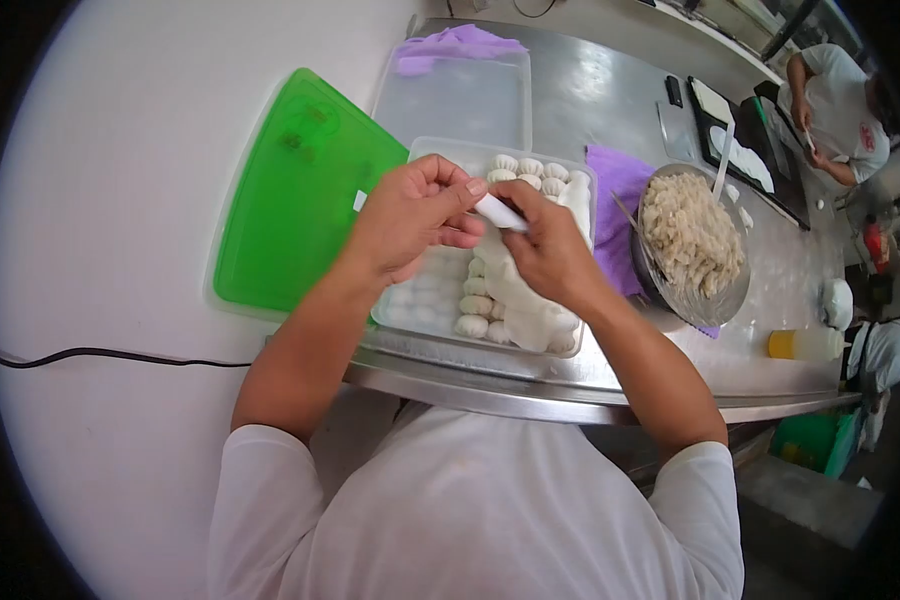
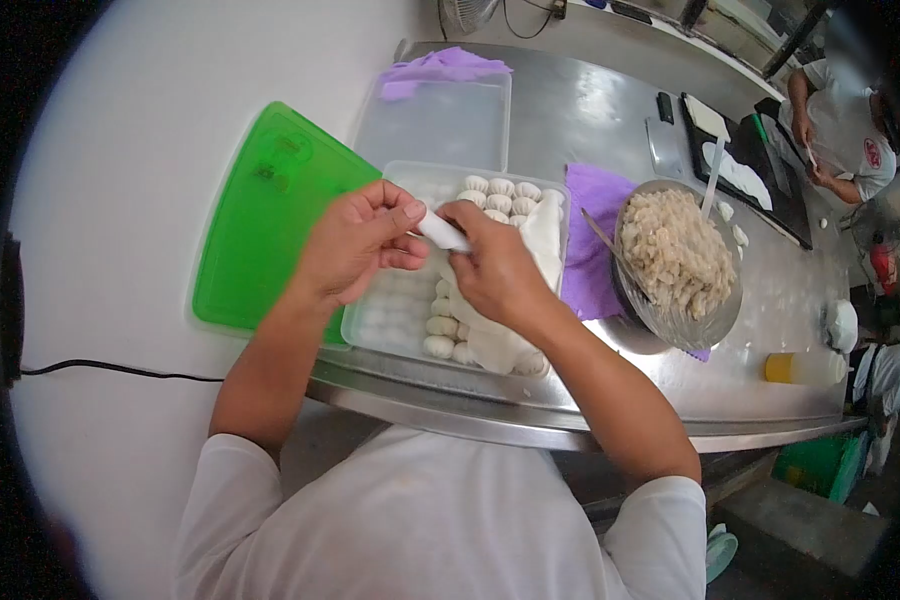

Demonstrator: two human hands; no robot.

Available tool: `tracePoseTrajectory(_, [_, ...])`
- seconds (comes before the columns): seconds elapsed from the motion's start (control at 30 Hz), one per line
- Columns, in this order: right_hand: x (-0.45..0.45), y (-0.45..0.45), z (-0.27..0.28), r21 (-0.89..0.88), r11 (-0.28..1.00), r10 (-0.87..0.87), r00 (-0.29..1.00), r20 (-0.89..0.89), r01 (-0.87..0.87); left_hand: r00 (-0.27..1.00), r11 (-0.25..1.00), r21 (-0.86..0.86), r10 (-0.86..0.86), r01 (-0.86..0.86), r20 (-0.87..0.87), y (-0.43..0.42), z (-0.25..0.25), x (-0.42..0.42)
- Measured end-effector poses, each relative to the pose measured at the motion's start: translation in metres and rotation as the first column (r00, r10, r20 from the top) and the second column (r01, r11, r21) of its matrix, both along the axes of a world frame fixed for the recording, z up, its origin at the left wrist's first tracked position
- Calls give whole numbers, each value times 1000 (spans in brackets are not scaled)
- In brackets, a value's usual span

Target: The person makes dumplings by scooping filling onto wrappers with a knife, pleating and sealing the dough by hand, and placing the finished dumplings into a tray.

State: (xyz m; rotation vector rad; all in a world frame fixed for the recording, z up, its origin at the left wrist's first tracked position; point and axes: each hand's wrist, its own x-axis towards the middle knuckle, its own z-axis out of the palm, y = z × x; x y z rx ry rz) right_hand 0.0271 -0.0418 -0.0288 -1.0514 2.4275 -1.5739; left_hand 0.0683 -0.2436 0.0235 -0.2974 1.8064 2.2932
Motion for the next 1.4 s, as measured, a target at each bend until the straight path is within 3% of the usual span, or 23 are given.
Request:
tracePoseTrajectory(0.03, [-1,5,6,5,1000,6,1000,0,-6,998,981,-189,-58,49,-39,-4,3,1])
tracePoseTrajectory(0.07, [-1,10,16,-86,995,74,943,325,-48,998,982,-185,-54,47,-36,-8,-2,1])
tracePoseTrajectory(0.1, [0,16,29,-185,981,156,780,606,-53,987,985,-155,-98,77,-129,-11,-10,-1])
tracePoseTrajectory(0.13, [1,20,45,-144,987,152,681,716,-69,964,985,-129,-138,111,-228,-13,-16,-3])
tracePoseTrajectory(0.17, [1,22,44,-141,988,149,685,713,-69,962,986,-127,-139,111,-233,-12,-20,-1])
tracePoseTrajectory(0.23, [1,27,40,-285,958,226,602,765,2,949,917,266,-315,298,20,-5,-25,2])
tracePoseTrajectory(0.3, [-2,34,36,-297,955,237,603,762,-2,940,898,297,-342,325,5,-3,-31,2])
tracePoseTrajectory(0.37, [-1,37,28,-310,951,251,607,754,-7,954,912,284,-300,295,-27,2,-33,1])
tracePoseTrajectory(0.43, [1,32,20,-245,963,84,743,664,110,957,922,261,-290,288,-31,8,-27,2])
tracePoseTrajectory(0.47, [2,31,19,-244,963,80,743,664,115,961,932,237,-276,275,-30,11,-26,3])
tracePoseTrajectory(0.53, [8,30,22,-79,942,-269,874,406,326,956,935,197,-290,294,-47,13,-27,3])
tracePoseTrajectory(0.67, [20,29,26,-12,988,-132,869,477,157,955,955,42,-291,293,-48,18,-32,3])
tracePoseTrajectory(0.87, [28,26,23,-44,983,-128,848,515,176,954,948,-168,-288,271,-82,25,-34,10])
tracePoseTrajectory(1.1, [39,31,15,-97,971,-124,803,583,220,940,936,-171,-328,309,-92,28,-32,13])
tracePoseTrajectory(1.17, [40,40,11,-173,952,-78,747,660,253,962,961,13,-275,275,-7,25,-34,13])
tracePoseTrajectory(1.2, [38,46,8,-177,950,-79,750,657,256,960,960,9,-279,279,-10,23,-32,12])
tracePoseTrajectory(1.27, [35,58,3,-300,880,79,511,856,367,960,941,270,-245,203,133,20,-25,10])
tracePoseTrajectory(1.3, [37,60,8,-303,882,83,512,855,361,962,943,268,-239,198,132,26,-23,12])
tracePoseTrajectory(1.37, [38,56,23,-344,798,241,261,935,495,957,927,294,-272,233,98,40,-16,12])
tracePoseTrajectory(1.4, [37,55,19,-392,812,296,274,915,433,958,930,282,-270,235,94,46,-12,13])
